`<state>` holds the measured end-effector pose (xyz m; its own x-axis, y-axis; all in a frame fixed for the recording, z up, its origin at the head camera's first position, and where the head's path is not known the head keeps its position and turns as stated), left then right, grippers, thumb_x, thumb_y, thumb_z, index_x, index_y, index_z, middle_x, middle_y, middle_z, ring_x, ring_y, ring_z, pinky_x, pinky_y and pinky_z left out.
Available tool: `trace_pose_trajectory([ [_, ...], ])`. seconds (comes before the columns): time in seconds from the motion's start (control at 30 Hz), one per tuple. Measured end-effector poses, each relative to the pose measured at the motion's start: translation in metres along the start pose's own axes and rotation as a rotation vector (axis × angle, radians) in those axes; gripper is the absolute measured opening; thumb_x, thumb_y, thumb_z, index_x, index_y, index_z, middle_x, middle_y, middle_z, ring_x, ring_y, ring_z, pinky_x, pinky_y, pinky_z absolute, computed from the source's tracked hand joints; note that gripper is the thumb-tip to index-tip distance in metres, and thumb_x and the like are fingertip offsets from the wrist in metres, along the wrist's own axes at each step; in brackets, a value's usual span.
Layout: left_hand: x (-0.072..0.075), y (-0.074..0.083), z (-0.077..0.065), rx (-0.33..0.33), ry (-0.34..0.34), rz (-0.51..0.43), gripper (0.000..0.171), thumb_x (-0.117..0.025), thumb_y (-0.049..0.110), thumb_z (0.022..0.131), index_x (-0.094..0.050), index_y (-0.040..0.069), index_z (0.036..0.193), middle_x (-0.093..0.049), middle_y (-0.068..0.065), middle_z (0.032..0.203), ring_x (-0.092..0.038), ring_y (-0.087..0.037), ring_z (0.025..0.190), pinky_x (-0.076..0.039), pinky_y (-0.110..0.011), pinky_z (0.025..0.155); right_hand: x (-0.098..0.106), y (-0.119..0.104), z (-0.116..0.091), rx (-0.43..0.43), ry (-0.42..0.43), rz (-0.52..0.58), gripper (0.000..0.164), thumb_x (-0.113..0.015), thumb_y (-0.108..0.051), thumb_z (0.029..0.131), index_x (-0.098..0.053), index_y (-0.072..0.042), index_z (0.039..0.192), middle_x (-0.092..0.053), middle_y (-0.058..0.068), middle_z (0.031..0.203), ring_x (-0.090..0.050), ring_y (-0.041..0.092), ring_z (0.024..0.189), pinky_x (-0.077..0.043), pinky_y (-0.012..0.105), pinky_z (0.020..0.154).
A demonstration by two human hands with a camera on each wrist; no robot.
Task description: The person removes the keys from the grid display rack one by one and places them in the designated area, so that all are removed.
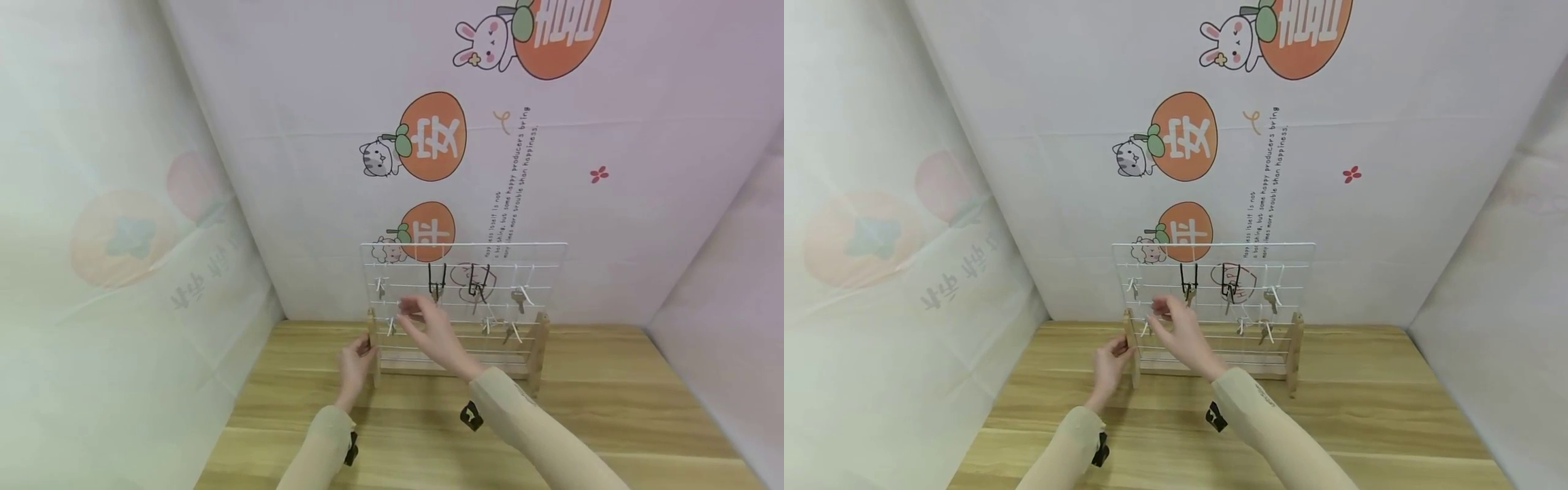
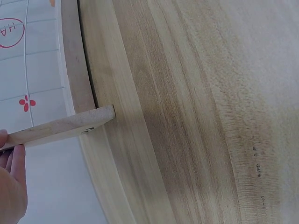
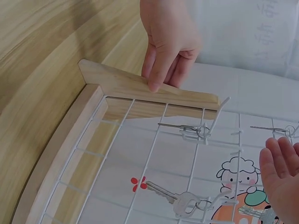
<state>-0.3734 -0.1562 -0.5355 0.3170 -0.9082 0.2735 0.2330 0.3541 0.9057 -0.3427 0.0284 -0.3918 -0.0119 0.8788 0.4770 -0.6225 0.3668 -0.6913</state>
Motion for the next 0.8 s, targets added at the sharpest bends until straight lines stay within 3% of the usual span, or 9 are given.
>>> trace_pose_trajectory([
  [0.43,0.003,0.004,-0.001,-0.064,0.015,0.02,0.025,-0.073,-0.007,0.082,-0.068,-0.011,0.106,-0.072,-0.03,0.102,-0.073,-0.04,0.092,-0.066,-0.035,0.079,-0.007,-0.004,0.021,-0.057,0.016,-0.008,0.033,-0.064,-0.016,0.096,-0.057,-0.001,0.125,-0.066,0.014,0.119,-0.065,0.025,0.109,-0.061,0.036,0.098],
  [0.8,0.001,0.005,0.0,-0.058,0.002,0.018,0.027,-0.073,-0.008,0.082,-0.067,-0.012,0.108,-0.071,-0.031,0.104,-0.073,-0.041,0.094,-0.066,-0.035,0.08,-0.01,-0.008,0.039,-0.07,0.072,-0.008,0.028,-0.064,-0.014,0.096,-0.059,-0.003,0.121,-0.067,0.015,0.117,-0.066,0.025,0.108,-0.06,0.035,0.099],
])
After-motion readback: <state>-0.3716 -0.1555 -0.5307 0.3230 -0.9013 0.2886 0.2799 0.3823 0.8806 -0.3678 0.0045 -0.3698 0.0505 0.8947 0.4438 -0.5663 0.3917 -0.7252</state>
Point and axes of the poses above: each hand's wrist, its own z-axis towards the middle knuckle, its own x-axis out of the back of the hand, y = z × x, the point moved 7 cm from there along z, towards the middle knuckle
